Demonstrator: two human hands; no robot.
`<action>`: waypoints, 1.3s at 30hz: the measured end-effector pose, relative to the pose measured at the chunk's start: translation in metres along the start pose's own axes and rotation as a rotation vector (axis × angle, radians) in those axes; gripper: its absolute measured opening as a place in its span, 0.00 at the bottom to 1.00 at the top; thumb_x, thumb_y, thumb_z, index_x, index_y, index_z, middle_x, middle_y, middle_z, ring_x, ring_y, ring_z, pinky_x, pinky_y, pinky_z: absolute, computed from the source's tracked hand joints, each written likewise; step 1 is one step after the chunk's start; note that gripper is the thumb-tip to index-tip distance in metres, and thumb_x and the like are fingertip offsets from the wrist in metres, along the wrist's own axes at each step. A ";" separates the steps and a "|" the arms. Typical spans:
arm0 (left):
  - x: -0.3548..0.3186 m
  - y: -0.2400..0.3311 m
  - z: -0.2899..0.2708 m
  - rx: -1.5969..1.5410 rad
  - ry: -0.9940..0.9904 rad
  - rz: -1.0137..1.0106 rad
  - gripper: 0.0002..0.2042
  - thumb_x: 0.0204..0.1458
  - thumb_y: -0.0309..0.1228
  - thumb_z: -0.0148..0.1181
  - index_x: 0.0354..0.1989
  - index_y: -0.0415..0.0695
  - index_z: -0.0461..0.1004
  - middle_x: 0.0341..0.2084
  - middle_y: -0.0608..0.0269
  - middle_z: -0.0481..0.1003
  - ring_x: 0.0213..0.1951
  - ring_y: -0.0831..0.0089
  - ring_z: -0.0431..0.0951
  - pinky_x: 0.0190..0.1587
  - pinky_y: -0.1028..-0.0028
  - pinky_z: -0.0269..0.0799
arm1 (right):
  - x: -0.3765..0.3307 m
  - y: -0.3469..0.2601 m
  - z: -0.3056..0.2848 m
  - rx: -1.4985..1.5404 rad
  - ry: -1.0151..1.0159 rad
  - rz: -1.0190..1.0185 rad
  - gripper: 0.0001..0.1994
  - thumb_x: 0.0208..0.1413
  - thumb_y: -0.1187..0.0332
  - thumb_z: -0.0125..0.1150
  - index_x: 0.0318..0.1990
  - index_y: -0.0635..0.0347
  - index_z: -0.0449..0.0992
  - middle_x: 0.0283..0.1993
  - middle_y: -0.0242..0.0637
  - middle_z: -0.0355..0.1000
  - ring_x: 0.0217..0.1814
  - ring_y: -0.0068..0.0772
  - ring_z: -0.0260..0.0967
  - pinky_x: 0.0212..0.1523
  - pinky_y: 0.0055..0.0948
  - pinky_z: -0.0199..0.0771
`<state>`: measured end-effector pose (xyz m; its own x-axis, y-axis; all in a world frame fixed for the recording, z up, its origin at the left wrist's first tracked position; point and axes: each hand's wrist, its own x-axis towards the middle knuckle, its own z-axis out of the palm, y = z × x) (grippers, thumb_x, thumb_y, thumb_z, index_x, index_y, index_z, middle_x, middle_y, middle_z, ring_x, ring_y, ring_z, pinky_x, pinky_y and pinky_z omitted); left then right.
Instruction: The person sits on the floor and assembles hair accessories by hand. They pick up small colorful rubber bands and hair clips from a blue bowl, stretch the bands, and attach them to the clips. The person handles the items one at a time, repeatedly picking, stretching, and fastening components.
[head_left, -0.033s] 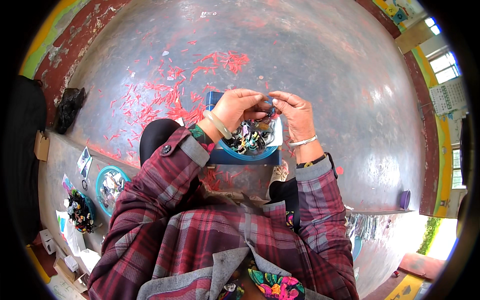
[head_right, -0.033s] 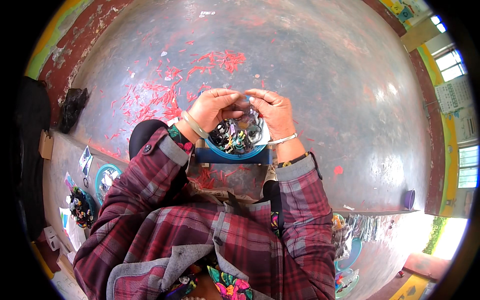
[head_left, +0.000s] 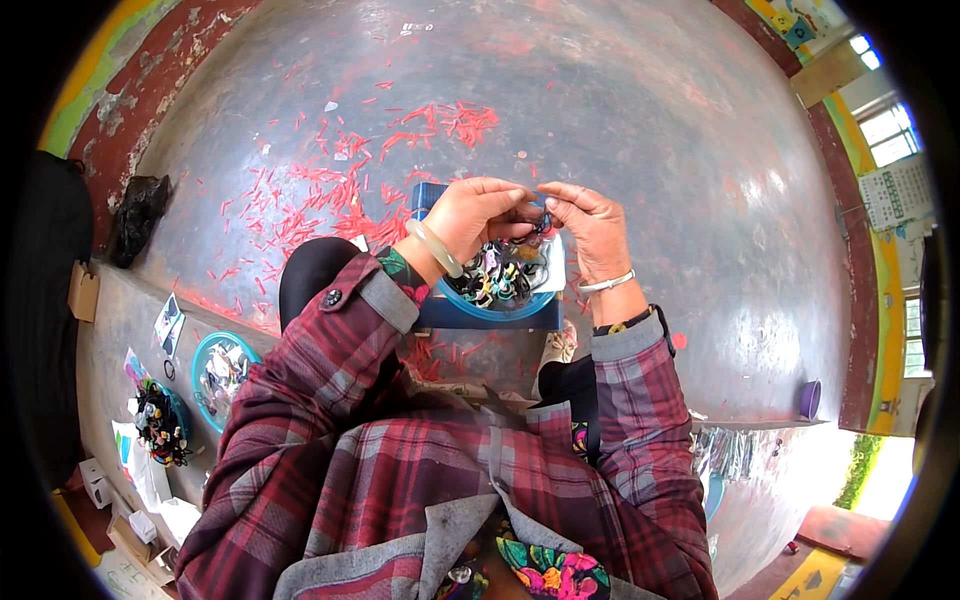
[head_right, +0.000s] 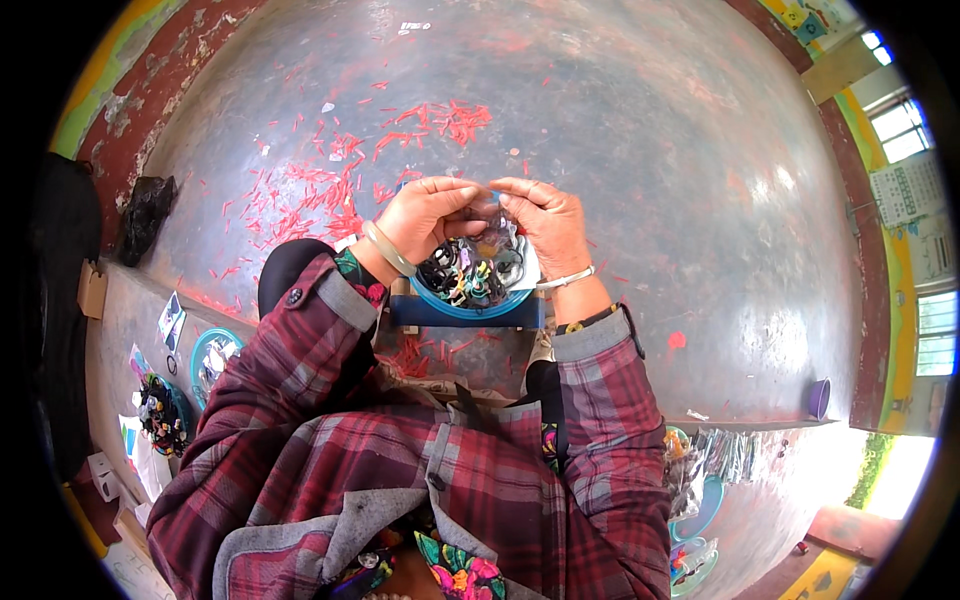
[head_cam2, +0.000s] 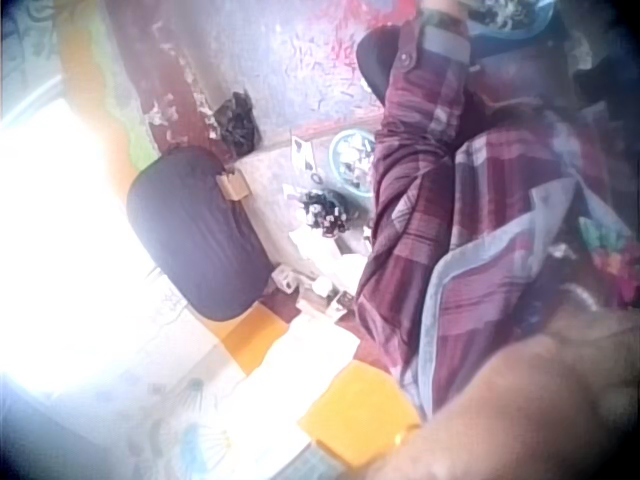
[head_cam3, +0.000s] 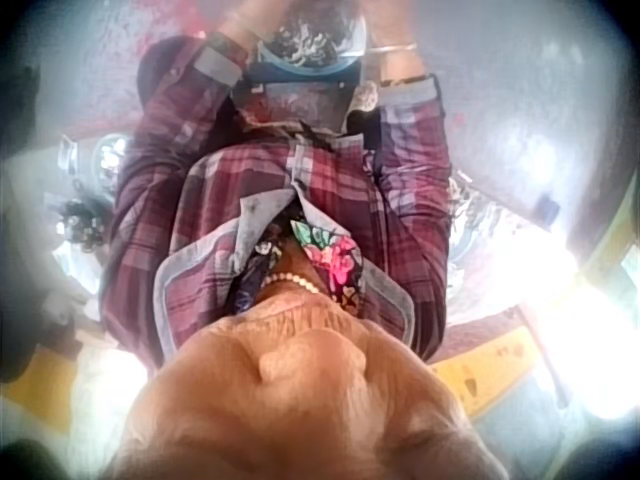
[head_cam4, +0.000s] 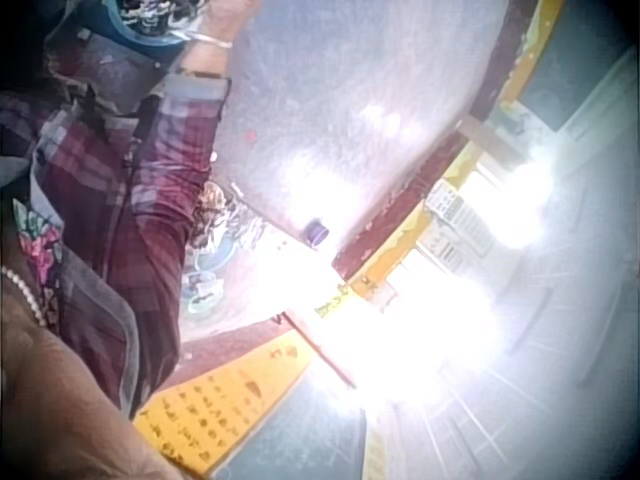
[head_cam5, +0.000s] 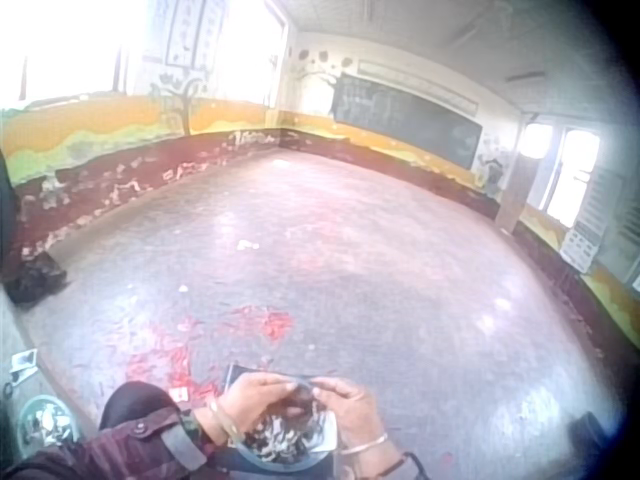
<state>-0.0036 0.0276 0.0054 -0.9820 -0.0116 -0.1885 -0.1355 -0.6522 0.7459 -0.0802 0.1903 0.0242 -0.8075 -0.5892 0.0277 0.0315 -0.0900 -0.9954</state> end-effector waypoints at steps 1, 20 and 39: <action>0.000 0.000 -0.001 -0.018 -0.011 -0.006 0.11 0.56 0.25 0.47 0.42 0.31 0.69 0.36 0.53 0.73 0.39 0.67 0.75 0.42 0.75 0.75 | 0.000 0.001 -0.001 -0.007 -0.002 -0.014 0.07 0.47 0.79 0.57 0.35 0.65 0.78 0.30 0.28 0.71 0.31 0.15 0.65 0.31 0.15 0.64; -0.001 0.000 0.000 -0.041 -0.061 -0.012 0.11 0.54 0.28 0.51 0.41 0.33 0.70 0.36 0.57 0.73 0.40 0.71 0.75 0.45 0.76 0.73 | 0.000 -0.002 -0.004 -0.325 -0.039 -0.205 0.11 0.43 0.84 0.52 0.31 0.62 0.79 0.30 0.28 0.71 0.33 0.18 0.66 0.33 0.17 0.65; 0.000 -0.004 0.008 0.126 0.128 0.132 0.09 0.54 0.26 0.51 0.39 0.33 0.72 0.35 0.56 0.75 0.36 0.72 0.76 0.41 0.77 0.74 | 0.003 0.002 0.002 0.236 -0.069 0.131 0.13 0.48 0.73 0.62 0.41 0.69 0.73 0.35 0.36 0.72 0.36 0.22 0.69 0.36 0.19 0.70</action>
<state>-0.0040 0.0359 0.0075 -0.9688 -0.1915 -0.1576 -0.0306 -0.5386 0.8420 -0.0817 0.1868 0.0221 -0.7460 -0.6604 -0.0854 0.2759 -0.1898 -0.9423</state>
